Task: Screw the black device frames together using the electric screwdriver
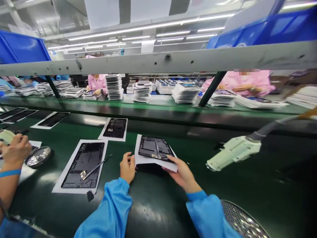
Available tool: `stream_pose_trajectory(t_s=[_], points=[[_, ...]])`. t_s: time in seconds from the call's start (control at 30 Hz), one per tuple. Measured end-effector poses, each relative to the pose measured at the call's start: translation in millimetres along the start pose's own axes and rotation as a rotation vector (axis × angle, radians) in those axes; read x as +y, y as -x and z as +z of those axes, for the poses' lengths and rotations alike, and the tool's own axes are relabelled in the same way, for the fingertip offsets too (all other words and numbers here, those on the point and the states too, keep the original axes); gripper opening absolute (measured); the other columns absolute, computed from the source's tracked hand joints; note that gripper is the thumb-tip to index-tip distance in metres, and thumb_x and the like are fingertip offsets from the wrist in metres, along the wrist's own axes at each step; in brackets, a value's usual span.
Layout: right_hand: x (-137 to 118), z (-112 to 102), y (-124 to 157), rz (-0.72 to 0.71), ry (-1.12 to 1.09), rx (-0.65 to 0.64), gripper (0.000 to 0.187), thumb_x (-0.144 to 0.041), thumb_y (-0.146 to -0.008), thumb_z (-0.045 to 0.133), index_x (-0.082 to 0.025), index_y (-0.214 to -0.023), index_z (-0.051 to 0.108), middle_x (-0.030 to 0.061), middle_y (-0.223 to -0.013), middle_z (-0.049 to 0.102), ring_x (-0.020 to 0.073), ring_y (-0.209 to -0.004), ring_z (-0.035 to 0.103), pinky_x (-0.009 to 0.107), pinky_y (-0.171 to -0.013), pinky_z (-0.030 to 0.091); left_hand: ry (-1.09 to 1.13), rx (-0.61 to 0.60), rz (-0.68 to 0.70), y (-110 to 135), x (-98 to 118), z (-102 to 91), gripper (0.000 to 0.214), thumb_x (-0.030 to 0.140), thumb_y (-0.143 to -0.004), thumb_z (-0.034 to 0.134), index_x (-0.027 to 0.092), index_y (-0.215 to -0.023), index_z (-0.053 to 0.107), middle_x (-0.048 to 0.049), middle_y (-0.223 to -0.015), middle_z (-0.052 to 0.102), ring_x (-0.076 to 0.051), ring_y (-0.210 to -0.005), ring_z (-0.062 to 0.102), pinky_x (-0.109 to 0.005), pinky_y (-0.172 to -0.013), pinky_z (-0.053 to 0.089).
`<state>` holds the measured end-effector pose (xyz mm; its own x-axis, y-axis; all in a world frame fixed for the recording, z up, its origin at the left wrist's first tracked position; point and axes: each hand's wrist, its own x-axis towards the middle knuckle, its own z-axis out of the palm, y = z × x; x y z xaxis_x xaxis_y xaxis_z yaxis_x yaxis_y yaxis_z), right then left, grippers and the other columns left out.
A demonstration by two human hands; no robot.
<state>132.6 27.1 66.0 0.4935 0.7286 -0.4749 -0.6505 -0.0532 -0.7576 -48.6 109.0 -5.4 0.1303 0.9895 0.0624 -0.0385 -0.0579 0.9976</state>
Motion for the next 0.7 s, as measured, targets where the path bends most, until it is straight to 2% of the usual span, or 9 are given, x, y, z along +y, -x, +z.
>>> stream_pose_trajectory(t_s=[0.13,0.23,0.43,0.57,0.7], points=[[-10.0,29.6,-36.8,-0.033,0.02,0.003,0.007,-0.005,-0.083,0.056,-0.011,-0.086,0.058,0.0045,-0.075,0.066,0.0162,-0.059,0.063,0.026,-0.047,0.056,-0.161,-0.075,0.103,0.7,-7.1,5.4,0.047,0.051,-0.085,0.05,0.014,-0.113,0.055,-0.0038,-0.085,0.062,-0.009,-0.048,0.054,-0.022,-0.045,0.044],[-17.1,40.6,-65.5,-0.046,0.065,0.018,0.008,-0.004,-0.084,0.053,-0.011,-0.088,0.056,0.0041,-0.072,0.064,0.0166,-0.058,0.063,0.027,-0.048,0.056,-0.244,-0.106,0.17,0.2,-10.4,8.9,0.046,0.05,-0.087,0.048,0.014,-0.115,0.055,-0.0043,-0.086,0.063,-0.009,-0.052,0.053,-0.022,-0.048,0.044],[-27.4,37.9,-106.5,-0.068,0.148,0.066,0.009,-0.005,-0.086,0.055,-0.009,-0.094,0.056,0.0042,-0.073,0.063,0.0159,-0.062,0.063,0.03,-0.061,0.057,-0.244,-0.114,0.166,-4.3,-9.9,10.3,0.043,0.049,-0.087,0.051,0.015,-0.113,0.057,-0.0048,-0.086,0.063,-0.008,-0.05,0.051,-0.022,-0.05,0.042],[-21.6,33.4,-119.1,-0.041,0.199,0.035,0.008,-0.006,-0.087,0.059,-0.009,-0.094,0.058,0.0025,-0.078,0.063,0.0141,-0.066,0.063,0.03,-0.067,0.057,-0.267,-0.124,0.171,-6.8,-11.7,10.3,0.045,0.051,-0.087,0.05,0.015,-0.113,0.058,-0.0054,-0.087,0.063,-0.009,-0.05,0.051,-0.023,-0.051,0.041],[-11.0,43.1,-129.4,-0.099,0.203,0.004,0.006,-0.008,-0.091,0.057,-0.009,-0.096,0.058,0.0014,-0.085,0.062,0.0117,-0.072,0.063,0.027,-0.07,0.057,-0.278,-0.129,0.176,-8.4,-13.7,9.4,0.047,0.053,-0.088,0.049,0.015,-0.113,0.058,-0.0063,-0.086,0.064,-0.011,-0.052,0.052,-0.025,-0.052,0.041]])
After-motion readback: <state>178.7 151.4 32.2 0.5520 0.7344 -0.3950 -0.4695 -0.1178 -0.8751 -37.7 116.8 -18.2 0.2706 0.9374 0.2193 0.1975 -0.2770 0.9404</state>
